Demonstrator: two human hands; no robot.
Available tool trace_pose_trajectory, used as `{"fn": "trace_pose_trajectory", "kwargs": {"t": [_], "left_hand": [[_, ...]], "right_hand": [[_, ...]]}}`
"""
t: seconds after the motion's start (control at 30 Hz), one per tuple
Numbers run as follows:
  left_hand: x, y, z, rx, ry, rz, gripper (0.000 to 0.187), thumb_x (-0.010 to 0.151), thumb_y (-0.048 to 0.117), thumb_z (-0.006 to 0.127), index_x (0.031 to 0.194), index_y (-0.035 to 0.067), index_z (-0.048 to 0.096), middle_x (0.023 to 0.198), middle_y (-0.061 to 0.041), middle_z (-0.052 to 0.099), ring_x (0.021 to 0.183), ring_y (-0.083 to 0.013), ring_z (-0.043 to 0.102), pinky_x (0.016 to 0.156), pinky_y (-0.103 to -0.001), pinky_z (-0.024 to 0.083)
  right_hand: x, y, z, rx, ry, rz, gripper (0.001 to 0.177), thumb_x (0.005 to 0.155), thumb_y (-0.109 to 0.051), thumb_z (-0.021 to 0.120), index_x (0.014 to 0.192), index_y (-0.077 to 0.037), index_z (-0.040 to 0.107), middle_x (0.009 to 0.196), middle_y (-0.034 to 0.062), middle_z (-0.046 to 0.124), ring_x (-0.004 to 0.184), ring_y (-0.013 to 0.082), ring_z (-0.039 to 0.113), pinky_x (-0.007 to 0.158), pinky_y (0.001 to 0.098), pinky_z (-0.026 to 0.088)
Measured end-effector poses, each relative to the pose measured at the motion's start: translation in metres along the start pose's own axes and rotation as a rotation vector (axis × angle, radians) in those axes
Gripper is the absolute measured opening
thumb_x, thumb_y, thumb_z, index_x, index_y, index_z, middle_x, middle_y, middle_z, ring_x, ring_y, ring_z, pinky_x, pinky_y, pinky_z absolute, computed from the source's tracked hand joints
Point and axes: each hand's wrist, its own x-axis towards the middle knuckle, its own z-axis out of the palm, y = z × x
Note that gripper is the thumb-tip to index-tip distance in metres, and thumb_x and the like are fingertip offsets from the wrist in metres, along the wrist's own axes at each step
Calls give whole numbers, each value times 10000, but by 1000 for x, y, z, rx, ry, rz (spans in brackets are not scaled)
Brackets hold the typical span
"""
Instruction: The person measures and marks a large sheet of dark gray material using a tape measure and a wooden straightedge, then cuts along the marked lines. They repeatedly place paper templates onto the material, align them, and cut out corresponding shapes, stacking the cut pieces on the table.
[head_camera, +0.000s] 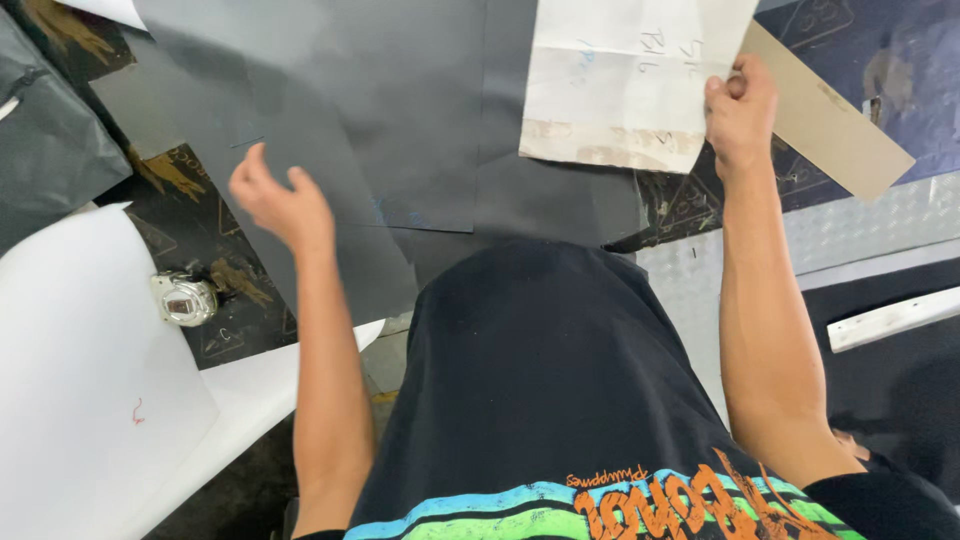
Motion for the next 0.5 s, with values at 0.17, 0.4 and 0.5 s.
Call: {"fn": "trace_pose_trajectory", "kwargs": {"t": [0.17,0.4,0.5], "left_hand": [[-12,99,29,-68,-8,229,452,837,24,728,1277,78,645,1374,-206,468,1295,-406,462,1075,-513,378],[24,230,89,-252,-43,499,391,842,-28,676,1222,59,654,1308,-186,552,1300,-435,478,1083,-533,392],[59,294,120,-351,-77,599,370,867,-66,624,1209,65,672,1253,-158,605,1261,-390,536,1070,-494,448]], "right_hand": [[6,6,-7,-95,-44,-27,201,992,-67,653,1164,29,694,908,8,669,798,98,582,705,285,488],[41,1,5,-377,46,-317,230,949,-123,725,1141,2,699,950,167,671,844,293,646,753,412,510],[60,-26,1,-385,183,-390,235,971,-128,692,1191,-44,697,962,151,634,832,317,637,743,430,509]]}}
